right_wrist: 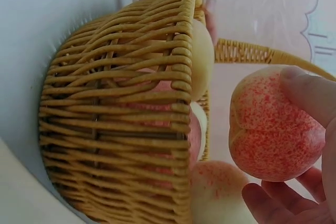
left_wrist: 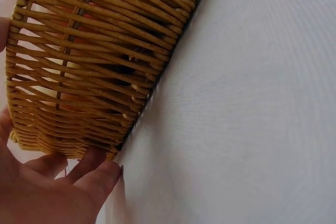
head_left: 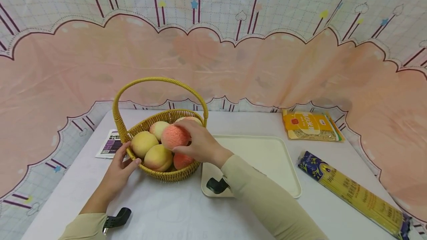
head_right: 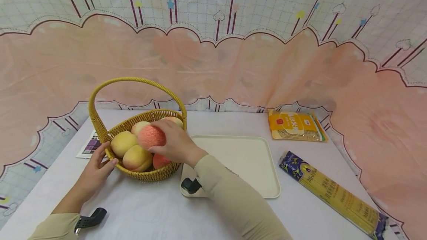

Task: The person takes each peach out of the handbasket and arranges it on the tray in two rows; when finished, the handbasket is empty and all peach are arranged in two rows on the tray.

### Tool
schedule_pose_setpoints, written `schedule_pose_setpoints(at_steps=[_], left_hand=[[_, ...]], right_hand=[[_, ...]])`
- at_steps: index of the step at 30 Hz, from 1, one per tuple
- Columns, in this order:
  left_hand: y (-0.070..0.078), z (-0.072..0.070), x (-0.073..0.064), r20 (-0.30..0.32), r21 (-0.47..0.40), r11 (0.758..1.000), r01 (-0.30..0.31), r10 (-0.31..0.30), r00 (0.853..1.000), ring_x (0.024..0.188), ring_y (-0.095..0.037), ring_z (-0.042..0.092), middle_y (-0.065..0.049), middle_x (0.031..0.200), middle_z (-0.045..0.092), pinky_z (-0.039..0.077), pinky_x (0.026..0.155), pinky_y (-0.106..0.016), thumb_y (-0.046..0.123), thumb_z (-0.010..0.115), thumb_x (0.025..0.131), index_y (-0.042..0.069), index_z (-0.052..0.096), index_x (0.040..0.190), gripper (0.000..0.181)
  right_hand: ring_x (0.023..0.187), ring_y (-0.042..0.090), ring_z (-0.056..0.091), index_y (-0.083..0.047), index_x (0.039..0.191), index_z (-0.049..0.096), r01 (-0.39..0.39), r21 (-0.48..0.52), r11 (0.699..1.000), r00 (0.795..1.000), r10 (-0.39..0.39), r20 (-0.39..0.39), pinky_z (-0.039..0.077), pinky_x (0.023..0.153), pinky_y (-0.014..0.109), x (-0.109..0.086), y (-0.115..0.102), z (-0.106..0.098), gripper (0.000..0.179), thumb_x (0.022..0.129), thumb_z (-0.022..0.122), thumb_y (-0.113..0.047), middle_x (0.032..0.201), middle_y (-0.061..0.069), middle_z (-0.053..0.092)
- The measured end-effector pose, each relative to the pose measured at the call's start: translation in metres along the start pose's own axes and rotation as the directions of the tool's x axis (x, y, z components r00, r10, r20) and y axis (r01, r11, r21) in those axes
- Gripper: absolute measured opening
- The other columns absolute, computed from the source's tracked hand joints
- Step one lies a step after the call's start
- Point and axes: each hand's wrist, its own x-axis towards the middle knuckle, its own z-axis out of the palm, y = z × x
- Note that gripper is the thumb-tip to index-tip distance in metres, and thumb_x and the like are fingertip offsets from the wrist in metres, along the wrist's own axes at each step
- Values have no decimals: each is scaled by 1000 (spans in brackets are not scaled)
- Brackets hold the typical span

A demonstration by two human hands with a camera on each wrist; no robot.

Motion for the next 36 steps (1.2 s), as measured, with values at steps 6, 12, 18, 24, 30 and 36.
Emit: schedule_pose_setpoints(at_steps=[6,12,18,24,30,36], left_hand=[[0,0,0,-2,12,1000,1,-1,1000,137,-63,22,-30,162,-1,26,107,-68,24,56,104,4,0,159,81],[0,0,0,-1,12,1000,2,-2,1000,137,-63,21,-30,162,-2,25,107,-69,24,56,104,4,0,159,81],[-1,0,0,4,23,1000,2,-2,1000,137,-64,21,-31,161,-2,26,108,-68,21,56,104,4,-1,159,81],[-2,-1,1,1,37,999,-13,13,1000,137,-63,23,-31,161,0,28,107,-65,20,55,104,2,1,158,79],[-2,-1,1,2,33,999,-17,17,1000,136,-63,23,-32,161,0,27,107,-67,22,56,104,2,1,158,80],[-1,-1,0,1,32,999,-11,11,1000,136,-64,23,-32,161,0,27,107,-67,23,56,104,2,1,158,80]], right_hand=[[126,20,50,-9,139,51,1,12,1000,1000,-1,-7,47,102,33,-10,4,-6,64,85,82,-21,141,5,51],[122,18,52,-11,139,52,35,-3,999,999,-35,-29,48,100,33,-21,9,-10,64,84,82,-22,139,3,52],[128,22,50,-8,135,56,63,-45,997,996,-65,-56,42,107,38,-35,13,-17,61,82,83,-23,139,6,55],[127,26,50,-5,133,57,85,-50,995,992,-90,-90,46,101,39,-49,20,-23,62,80,84,-22,139,9,56],[122,24,51,-5,137,54,62,-6,998,994,-62,-91,52,86,32,-59,25,-27,65,80,84,-18,143,10,52],[119,24,54,-3,136,54,72,20,997,990,-69,-121,54,87,37,-67,31,-31,65,79,84,-14,140,11,53]])
